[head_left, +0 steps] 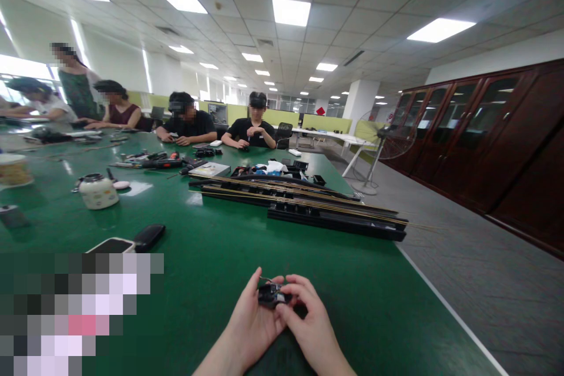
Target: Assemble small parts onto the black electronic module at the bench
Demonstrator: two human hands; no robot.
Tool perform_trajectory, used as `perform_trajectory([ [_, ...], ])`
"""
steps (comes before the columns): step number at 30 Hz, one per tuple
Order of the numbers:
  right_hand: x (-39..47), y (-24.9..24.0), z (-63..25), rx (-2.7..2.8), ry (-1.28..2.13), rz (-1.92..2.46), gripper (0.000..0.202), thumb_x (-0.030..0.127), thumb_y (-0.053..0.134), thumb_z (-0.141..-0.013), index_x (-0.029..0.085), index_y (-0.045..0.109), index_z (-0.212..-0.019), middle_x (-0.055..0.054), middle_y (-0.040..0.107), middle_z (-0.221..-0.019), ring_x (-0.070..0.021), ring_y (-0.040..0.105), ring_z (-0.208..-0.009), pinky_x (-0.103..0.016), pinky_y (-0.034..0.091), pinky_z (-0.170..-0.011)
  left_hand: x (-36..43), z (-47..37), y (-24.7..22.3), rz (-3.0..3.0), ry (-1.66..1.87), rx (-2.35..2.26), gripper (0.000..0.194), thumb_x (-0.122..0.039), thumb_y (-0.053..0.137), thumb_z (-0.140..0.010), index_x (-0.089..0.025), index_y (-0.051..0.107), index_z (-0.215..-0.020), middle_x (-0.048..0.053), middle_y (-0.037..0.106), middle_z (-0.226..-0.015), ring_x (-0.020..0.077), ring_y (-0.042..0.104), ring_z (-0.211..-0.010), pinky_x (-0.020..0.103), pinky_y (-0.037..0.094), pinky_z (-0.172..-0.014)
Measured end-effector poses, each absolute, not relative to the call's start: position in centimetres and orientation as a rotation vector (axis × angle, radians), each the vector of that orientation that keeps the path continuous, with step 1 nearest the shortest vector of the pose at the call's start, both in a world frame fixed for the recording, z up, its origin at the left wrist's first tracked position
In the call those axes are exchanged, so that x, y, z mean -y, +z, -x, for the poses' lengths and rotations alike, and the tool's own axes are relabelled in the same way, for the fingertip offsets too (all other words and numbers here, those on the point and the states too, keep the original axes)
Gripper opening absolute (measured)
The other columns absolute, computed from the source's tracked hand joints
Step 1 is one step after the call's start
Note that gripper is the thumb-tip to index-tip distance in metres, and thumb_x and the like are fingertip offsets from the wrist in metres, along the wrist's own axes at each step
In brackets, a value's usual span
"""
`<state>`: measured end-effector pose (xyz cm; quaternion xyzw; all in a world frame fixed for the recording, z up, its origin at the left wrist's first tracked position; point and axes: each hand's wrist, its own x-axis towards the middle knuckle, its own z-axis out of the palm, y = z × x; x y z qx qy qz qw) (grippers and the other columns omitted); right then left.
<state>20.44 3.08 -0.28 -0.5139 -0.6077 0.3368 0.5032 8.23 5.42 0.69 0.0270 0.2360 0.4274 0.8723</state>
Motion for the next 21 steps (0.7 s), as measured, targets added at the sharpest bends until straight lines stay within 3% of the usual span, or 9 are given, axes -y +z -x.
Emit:
perform_trajectory([
  [8, -3.8, -1.3, -21.0, 1.386, 0.805, 1.190, 0.014, 0.021, 0.064, -0.065, 0.021, 0.065, -0.079, -0.008, 0.061, -0.100, -0.0235, 0.056, -0.097, -0.033, 0.048, -0.077, -5.5, -8.3, 0.2, -0.039, 0.900, -0.527, 0.029, -0.041, 0.053, -0.074, -0.013, 0.056, -0.081, 0.009, 0.063, -0.077, 0.0180, 0.061, -0.069, 0.031, 0.047, -0.069],
  [12, -3.8, -1.5, -21.0, 1.338, 0.842, 1.202, 0.018, 0.026, 0.065, -0.065, 0.019, 0.064, -0.082, -0.007, 0.065, -0.089, -0.0215, 0.061, -0.082, -0.031, 0.050, -0.070, -5.5, -8.2, 0.1, -0.036, 0.901, -0.530, 0.029, -0.041, 0.055, -0.073, -0.013, 0.056, -0.081, 0.010, 0.062, -0.077, 0.0170, 0.060, -0.067, 0.030, 0.047, -0.069],
  [21, -4.0, -1.6, -21.0, 1.262, 0.875, 1.214, 0.018, 0.029, 0.064, -0.068, 0.017, 0.060, -0.082, -0.006, 0.065, -0.081, -0.0208, 0.062, -0.078, -0.032, 0.050, -0.069, -5.5, -8.2, 0.3, -0.021, 0.910, -0.552, 0.029, -0.040, 0.055, -0.072, -0.012, 0.056, -0.080, 0.012, 0.063, -0.079, 0.0170, 0.060, -0.067, 0.030, 0.048, -0.067],
])
